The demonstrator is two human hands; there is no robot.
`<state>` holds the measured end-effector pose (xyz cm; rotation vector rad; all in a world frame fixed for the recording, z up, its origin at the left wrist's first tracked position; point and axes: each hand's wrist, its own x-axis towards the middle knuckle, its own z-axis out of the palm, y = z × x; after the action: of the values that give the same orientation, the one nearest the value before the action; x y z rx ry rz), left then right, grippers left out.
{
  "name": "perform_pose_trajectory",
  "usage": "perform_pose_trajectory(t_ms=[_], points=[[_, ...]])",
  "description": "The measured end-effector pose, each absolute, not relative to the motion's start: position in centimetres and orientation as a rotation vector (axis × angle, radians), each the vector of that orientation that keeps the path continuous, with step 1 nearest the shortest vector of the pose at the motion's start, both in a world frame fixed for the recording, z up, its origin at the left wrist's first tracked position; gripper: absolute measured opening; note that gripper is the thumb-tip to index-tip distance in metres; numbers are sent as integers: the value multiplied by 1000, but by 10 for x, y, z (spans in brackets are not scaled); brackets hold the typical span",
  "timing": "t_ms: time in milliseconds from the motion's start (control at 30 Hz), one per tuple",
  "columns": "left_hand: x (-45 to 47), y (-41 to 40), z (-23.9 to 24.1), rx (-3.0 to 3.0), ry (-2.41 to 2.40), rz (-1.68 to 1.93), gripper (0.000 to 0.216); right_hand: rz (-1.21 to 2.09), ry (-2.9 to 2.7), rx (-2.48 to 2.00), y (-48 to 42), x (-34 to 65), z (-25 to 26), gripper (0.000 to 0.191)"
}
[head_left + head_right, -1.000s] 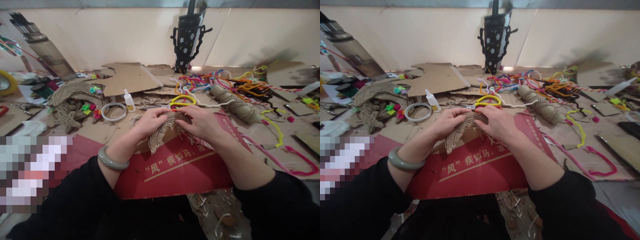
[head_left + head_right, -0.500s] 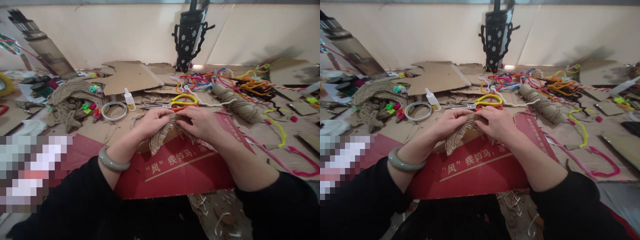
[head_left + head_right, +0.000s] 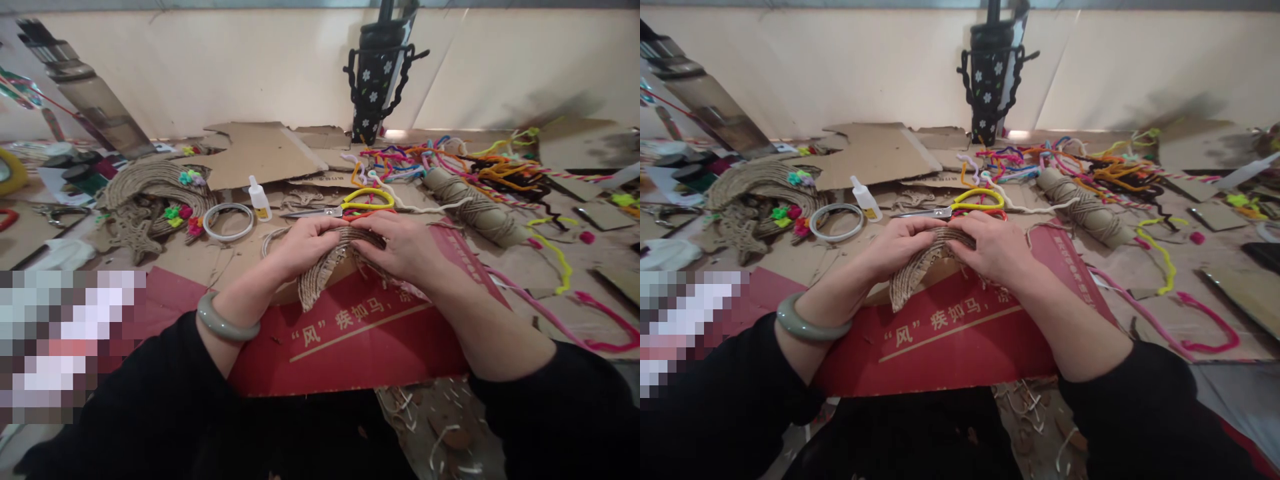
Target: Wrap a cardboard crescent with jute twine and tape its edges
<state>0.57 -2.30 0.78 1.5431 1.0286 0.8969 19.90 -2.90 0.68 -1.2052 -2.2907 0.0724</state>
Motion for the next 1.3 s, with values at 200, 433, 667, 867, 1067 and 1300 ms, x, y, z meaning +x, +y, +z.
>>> perform_pose_trajectory(t_ms=[200, 433, 667, 867, 1067, 1300], points=[[8, -24, 9, 1551, 1062, 863, 25, 25, -2316, -1199, -31, 198, 8, 27], [8, -25, 9, 1496, 1040, 859, 26, -76, -2308, -1154, -32, 197, 7, 22], [7, -23, 6, 1513, 1043, 837, 27, -37, -2318, -1162, -29, 198, 4, 26], [7, -22, 6, 1535, 1044, 812, 29, -35, -2344, -1179, -29, 199, 5, 26], [8, -24, 7, 1524, 1049, 816, 30, -105, -2369, -1176, -31, 199, 3, 27], [6, -21, 4, 1565, 1001, 856, 26, -126, -2360, -1138, -26, 203, -1, 31]])
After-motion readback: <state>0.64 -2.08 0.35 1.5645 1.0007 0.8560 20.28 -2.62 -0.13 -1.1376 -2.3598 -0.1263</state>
